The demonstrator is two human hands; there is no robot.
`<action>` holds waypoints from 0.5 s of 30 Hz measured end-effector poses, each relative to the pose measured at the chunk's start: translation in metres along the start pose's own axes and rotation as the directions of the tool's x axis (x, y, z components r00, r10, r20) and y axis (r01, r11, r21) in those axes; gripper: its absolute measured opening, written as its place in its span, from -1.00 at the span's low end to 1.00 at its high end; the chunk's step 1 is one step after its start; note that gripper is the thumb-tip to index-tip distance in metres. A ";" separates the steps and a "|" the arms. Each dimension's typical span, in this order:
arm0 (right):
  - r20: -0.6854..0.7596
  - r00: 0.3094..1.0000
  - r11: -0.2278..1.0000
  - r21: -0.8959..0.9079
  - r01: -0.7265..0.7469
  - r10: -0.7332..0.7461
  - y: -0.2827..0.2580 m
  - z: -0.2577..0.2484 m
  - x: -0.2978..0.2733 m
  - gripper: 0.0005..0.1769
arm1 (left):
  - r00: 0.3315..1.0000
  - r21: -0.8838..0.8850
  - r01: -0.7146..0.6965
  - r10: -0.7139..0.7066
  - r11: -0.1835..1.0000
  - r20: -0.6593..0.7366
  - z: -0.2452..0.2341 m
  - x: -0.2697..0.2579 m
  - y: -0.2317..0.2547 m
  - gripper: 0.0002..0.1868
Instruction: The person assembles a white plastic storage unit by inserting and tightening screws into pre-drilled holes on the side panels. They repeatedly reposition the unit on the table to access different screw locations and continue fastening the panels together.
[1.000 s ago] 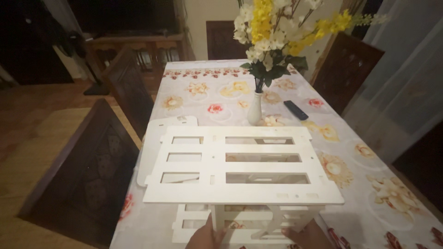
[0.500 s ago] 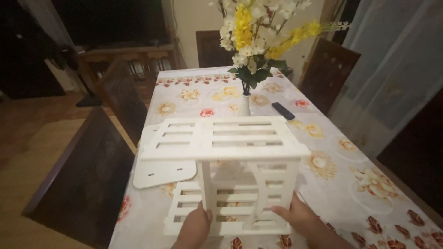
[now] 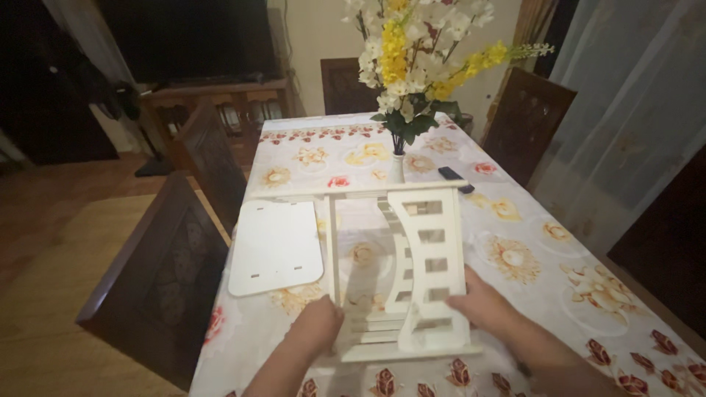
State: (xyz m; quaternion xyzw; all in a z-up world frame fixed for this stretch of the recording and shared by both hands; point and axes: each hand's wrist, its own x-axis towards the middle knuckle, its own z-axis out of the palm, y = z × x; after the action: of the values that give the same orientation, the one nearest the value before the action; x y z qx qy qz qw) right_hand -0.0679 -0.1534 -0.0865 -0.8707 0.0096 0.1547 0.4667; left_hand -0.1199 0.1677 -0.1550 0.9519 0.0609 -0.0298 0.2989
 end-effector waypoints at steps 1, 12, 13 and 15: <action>-0.014 1.000 1.000 -0.002 -0.022 0.022 -0.005 -0.003 0.000 -0.22 | 0.999 0.003 0.012 -0.012 1.000 0.053 -0.006 0.003 0.006 -0.62; -0.223 0.962 0.953 -0.291 0.086 -0.155 -0.011 -0.004 0.018 -0.34 | 0.904 0.546 -0.406 0.232 0.732 0.360 -0.028 0.033 0.032 -0.78; -0.222 0.957 0.953 -0.279 0.120 -0.186 -0.008 -0.003 0.020 -0.34 | 0.917 0.534 -0.363 0.190 0.764 0.352 -0.027 0.035 0.032 -0.86; -0.219 0.968 0.960 -0.275 0.056 -0.120 -0.004 -0.003 0.021 -0.35 | 0.964 -0.028 0.166 -0.157 0.986 0.215 -0.027 0.034 0.031 -0.66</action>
State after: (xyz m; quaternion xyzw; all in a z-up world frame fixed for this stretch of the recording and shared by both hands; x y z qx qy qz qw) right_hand -0.0467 -0.1513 -0.0877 -0.9372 0.0045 0.0300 0.3474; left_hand -0.0811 0.1617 -0.1183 0.9280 0.1068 -0.1539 0.3220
